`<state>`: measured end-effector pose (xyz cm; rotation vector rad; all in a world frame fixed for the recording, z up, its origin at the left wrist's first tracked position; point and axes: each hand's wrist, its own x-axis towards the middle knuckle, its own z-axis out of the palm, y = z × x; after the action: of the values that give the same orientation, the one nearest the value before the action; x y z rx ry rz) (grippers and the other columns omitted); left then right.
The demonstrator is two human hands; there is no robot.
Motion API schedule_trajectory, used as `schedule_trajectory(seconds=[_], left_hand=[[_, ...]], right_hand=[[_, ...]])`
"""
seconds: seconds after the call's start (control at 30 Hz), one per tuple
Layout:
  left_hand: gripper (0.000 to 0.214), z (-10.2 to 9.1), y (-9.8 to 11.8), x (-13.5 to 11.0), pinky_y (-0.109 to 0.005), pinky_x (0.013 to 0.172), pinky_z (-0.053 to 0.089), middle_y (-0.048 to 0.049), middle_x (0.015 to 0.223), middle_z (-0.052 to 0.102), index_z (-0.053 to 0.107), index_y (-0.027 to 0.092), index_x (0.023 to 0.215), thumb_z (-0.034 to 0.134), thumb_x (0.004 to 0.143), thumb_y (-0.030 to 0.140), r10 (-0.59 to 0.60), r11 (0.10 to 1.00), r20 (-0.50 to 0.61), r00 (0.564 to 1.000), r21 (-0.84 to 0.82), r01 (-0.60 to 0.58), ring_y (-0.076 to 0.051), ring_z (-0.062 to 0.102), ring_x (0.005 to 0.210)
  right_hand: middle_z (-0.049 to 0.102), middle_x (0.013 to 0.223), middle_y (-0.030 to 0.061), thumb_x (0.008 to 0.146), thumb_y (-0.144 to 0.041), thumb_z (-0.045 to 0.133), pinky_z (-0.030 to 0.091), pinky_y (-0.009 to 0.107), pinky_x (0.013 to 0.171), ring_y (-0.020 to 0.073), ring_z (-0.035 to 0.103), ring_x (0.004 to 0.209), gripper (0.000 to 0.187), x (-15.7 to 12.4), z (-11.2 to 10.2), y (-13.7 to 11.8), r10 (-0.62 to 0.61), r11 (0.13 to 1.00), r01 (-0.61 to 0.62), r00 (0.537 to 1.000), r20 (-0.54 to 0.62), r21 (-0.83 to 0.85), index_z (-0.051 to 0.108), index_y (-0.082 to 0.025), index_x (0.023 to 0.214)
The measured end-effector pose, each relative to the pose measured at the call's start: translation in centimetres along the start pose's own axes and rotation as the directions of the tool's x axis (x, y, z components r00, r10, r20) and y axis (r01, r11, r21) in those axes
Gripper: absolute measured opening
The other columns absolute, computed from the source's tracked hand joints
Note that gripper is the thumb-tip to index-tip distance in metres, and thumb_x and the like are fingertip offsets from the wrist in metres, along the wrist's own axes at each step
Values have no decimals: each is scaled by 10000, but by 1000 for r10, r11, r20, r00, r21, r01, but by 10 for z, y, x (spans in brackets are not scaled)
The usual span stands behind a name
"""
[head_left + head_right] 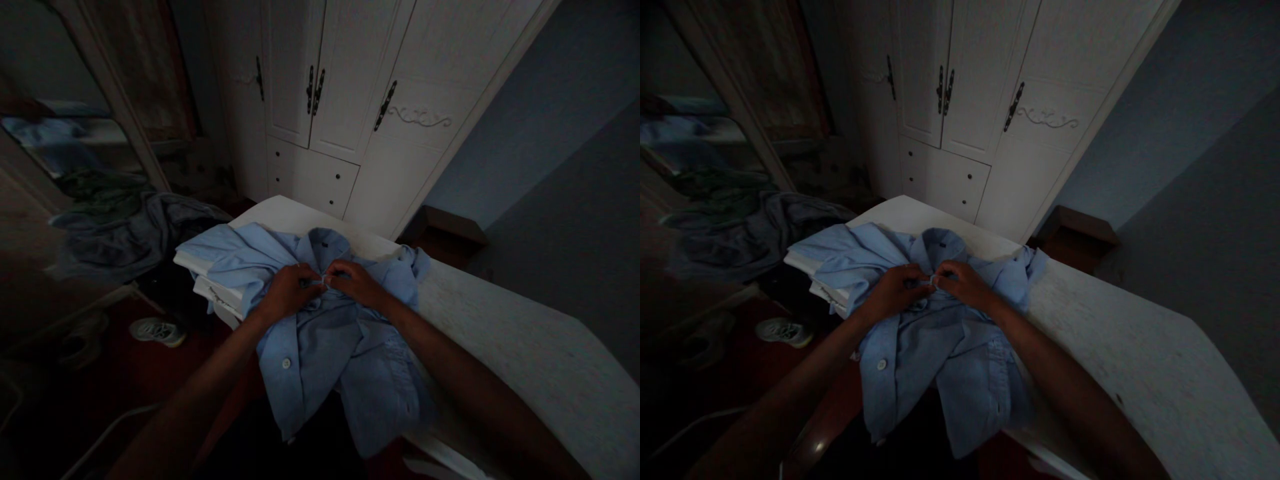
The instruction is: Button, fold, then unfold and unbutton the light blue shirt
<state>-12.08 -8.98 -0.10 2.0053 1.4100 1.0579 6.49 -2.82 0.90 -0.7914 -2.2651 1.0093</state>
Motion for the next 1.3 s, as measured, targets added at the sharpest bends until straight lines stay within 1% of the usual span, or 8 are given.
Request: schedule_trajectory(seconds=[0.4,0.63,0.73,0.93,1.0,1.1,1.2,1.3], left_hand=[[282,0,2,1,-271,663,421,-27,738,621,707,178,748,660,776,455,-6,997,-6,1000,-72,5,-143,563,704],[220,-1,-7,0,-259,682,466,-21,752,630,653,161,683,757,682,354,31,931,-152,988,-354,-84,-125,588,704],[179,-2,-7,0,-248,650,456,-13,741,644,642,159,721,715,711,323,-29,945,-114,993,-326,-10,-124,588,685],[255,-1,8,1,-242,630,434,-7,761,636,628,168,860,567,841,414,-86,989,-59,995,-129,78,-125,563,677],[286,1,11,0,-240,630,433,0,742,626,605,171,852,562,850,454,-98,993,-91,991,-77,91,-126,561,669],[306,3,12,0,-255,698,458,-14,841,660,611,178,980,630,809,431,-78,996,-124,989,39,83,-150,603,754],[370,5,11,-1,-290,828,464,-54,1010,683,630,171,1105,657,794,369,-72,980,-106,992,176,90,-193,631,920],[300,7,12,-2,-303,842,458,-67,1010,689,685,171,1061,627,819,340,-106,944,-77,991,307,124,-214,635,939]], right_hand=[[492,642,-22,754,-291,460,321,236,600,114,450,629,163,4,9,1,106,993,-106,994,1,48,540,-166,688],[414,601,-28,741,-327,443,288,248,577,116,410,606,197,9,9,6,165,985,-155,976,-144,79,461,-180,610],[390,594,-27,714,-372,476,296,253,568,121,390,602,221,8,3,8,180,965,-154,978,-109,211,449,-187,596],[420,582,-20,704,-491,566,347,269,580,123,405,581,345,3,-8,6,306,882,-184,924,-230,434,451,-188,587],[431,570,-26,691,-542,624,336,260,556,110,404,555,407,1,-12,2,333,856,-216,925,-182,470,473,-177,591],[335,518,-57,657,-541,702,262,226,496,66,314,498,507,0,-20,-4,285,871,-216,954,-96,441,378,-177,519],[321,507,-74,656,-497,740,221,207,467,48,284,477,486,-2,-34,-7,201,919,-229,972,120,321,399,-168,546],[386,505,-93,722,-415,715,218,192,445,57,309,442,368,-5,-48,-12,204,960,-256,919,337,118,598,-145,943]])
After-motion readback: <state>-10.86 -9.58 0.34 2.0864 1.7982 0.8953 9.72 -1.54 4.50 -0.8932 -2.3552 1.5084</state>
